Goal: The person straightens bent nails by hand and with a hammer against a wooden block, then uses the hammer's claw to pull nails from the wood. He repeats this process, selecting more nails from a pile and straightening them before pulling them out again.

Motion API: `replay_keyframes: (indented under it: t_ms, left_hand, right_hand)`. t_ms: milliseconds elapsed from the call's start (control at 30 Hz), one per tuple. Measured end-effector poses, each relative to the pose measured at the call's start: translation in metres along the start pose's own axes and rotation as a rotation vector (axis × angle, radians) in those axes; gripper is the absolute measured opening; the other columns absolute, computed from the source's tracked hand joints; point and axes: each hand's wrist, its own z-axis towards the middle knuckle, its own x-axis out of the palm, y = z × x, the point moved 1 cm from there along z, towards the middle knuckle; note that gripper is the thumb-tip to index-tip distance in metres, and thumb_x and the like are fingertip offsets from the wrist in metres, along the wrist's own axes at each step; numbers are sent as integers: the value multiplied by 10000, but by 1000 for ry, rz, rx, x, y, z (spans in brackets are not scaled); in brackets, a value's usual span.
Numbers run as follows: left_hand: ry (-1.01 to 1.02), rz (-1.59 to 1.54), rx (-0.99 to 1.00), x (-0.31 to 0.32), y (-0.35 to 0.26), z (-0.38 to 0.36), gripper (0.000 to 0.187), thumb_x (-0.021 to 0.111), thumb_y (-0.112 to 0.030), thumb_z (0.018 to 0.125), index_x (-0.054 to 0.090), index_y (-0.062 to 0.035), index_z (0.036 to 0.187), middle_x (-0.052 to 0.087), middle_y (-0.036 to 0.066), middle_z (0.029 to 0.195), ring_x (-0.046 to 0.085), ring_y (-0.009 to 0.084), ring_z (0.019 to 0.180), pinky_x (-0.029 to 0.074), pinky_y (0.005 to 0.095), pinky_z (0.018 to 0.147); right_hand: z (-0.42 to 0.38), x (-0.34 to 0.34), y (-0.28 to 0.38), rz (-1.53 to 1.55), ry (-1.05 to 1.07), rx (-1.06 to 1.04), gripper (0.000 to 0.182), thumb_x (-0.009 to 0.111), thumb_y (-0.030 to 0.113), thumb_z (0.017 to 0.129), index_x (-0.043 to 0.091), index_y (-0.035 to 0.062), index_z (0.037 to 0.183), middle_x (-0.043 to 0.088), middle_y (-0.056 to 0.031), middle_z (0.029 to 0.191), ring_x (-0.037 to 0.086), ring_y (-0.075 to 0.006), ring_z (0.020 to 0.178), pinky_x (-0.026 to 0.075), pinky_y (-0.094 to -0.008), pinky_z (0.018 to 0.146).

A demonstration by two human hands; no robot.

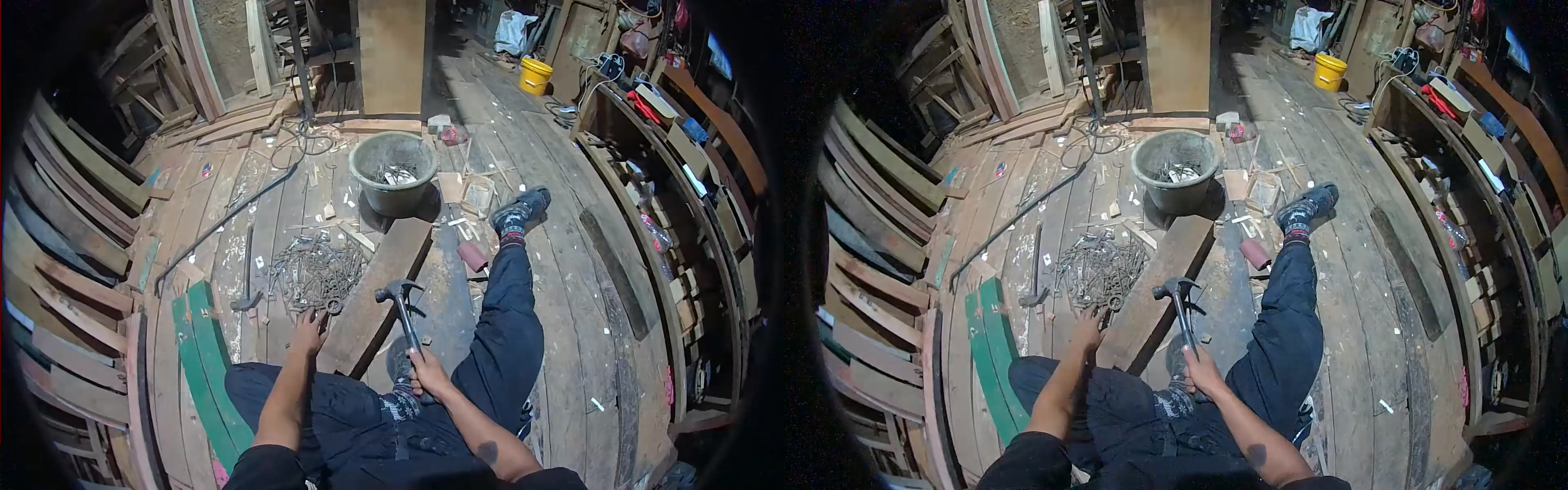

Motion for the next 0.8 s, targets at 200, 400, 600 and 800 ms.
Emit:
replay_keyframes:
  t_ms: [200, 400, 600, 800]
  left_hand:
    - [-36, -114, -43, -17, -7, 0, 504, 769, -274, 833, 610, -148, 1294, 476, 115, 1438, 508, 346, 1283, 483, 468, 1034]
    - [-277, -333, -19, 7, 12, 10, 379, 722, -150, 859, 613, -72, 1214, 635, 232, 1160, 638, 434, 1036, 540, 500, 867]
    - [-176, -304, -181, 25, 38, 17, 322, 680, -151, 882, 665, -79, 1195, 700, 249, 1051, 671, 418, 1006, 540, 500, 850]
    - [-254, -350, -286, -12, 29, 1, 328, 638, -123, 876, 713, -96, 1193, 701, 239, 1096, 665, 404, 1062, 525, 469, 915]
  right_hand:
    - [8, -1, 0, -23, 15, 40, 384, 421, 456, 1077, 493, 123, 1254, 424, -8, 707, 383, -96, 505, 355, -275, 437]
    - [9, -3, -1, -33, 28, 31, 388, 428, 468, 1073, 494, 123, 1236, 421, -10, 716, 388, -94, 520, 361, -274, 442]
    - [8, -1, 0, 40, 13, 31, 330, 474, 417, 1066, 496, 116, 1199, 408, -5, 651, 381, -100, 465, 352, -279, 411]
    - [10, -3, -1, 38, 39, 28, 346, 464, 440, 1067, 491, 122, 1203, 431, -8, 712, 394, -87, 496, 360, -271, 420]
